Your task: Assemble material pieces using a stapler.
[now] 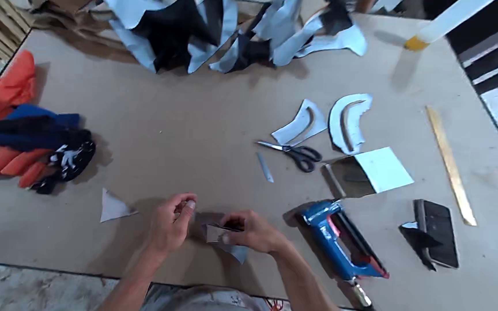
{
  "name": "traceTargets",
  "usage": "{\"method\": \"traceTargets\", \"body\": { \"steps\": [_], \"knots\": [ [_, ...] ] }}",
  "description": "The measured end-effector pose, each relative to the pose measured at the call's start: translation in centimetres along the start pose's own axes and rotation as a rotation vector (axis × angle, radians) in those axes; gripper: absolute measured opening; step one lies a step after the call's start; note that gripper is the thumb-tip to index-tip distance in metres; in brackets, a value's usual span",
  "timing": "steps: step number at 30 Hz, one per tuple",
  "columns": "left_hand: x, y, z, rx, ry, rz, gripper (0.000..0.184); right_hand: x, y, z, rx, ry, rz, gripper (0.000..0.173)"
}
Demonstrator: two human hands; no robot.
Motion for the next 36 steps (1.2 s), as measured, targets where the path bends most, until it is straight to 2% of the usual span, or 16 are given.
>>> {"method": "traceTargets", "body": {
  "steps": [1, 3, 6, 9, 13, 17, 20, 24, 27, 29, 30, 31, 33, 35, 36],
  "knots": [
    [0.9, -0.4, -1.0, -0.024, 0.003, 0.006, 0.03, -0.2, 1.8, 1.1, 0.084, 0.051, 0.063, 0.025],
    [2.5, -0.6, -2.9, -0.13, 0.04, 0.019, 0.028, 0.4, 3.8, 1.9, 0.299, 0.031, 0.27, 0.022],
    [3.9, -0.3, -4.2, -0.326, 0.266, 0.06, 0.029, 2.3, 4.6, 2.8, 0.562, -0.139, 0.563, 0.029],
    [4.0, 0.0, -4.7, -0.403, 0.474, 0.042, 0.027, 4.5, 5.5, 3.0, 0.624, -0.36, 0.729, 0.047],
    [3.2, 1.2, -4.4, -0.47, 0.635, -0.054, 0.024, 4.7, 8.1, 4.8, 0.614, -0.368, 0.749, 0.054],
    [1.9, 2.4, -4.4, -0.632, 0.638, -0.226, 0.048, 3.7, 8.5, 6.9, 0.483, -0.346, 0.815, 0.044],
    [1.6, 2.3, -4.9, -0.674, 0.634, -0.238, 0.057, 4.0, 8.3, 6.9, 0.433, -0.384, 0.851, 0.041],
    [1.7, 2.4, -5.4, -0.645, 0.66, -0.211, 0.054, 3.8, 8.4, 7.2, 0.473, -0.356, 0.847, 0.04],
    [2.9, 2.6, -5.3, -0.616, 0.578, -0.091, 0.051, 3.5, 8.6, 7.1, 0.541, -0.306, 0.854, 0.04],
    [4.2, 2.8, -4.6, -0.621, 0.502, 0.069, 0.038, 3.7, 8.6, 6.9, 0.556, -0.306, 0.854, 0.051],
    [4.7, 3.0, -4.3, -0.642, 0.46, 0.097, 0.033, 3.9, 8.5, 6.8, 0.562, -0.331, 0.85, 0.06],
    [5.1, 3.4, -4.0, -0.682, 0.407, 0.069, 0.031, 4.0, 8.4, 6.7, 0.571, -0.368, 0.839, 0.062],
    [5.3, 4.4, -3.7, -0.772, 0.353, -0.025, 0.035, 4.2, 8.3, 6.7, 0.613, -0.441, 0.791, 0.045],
    [4.0, 5.0, -4.0, -0.805, 0.415, -0.084, 0.041, 4.2, 8.3, 6.9, 0.672, -0.47, 0.744, 0.027],
    [2.7, 4.9, -3.9, -0.811, 0.463, -0.127, 0.042, 4.2, 8.4, 6.8, 0.681, -0.462, 0.72, 0.026]
  ]
}}
Point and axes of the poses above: each hand's wrist, its own x-axis away from the middle knuckle, its own y-axis out of the palm, z = x × y, the point moved 2 cm from there along -x, towards the middle knuckle, and after that the axes turned 7 degrees about -x, right-handed, at the moved point
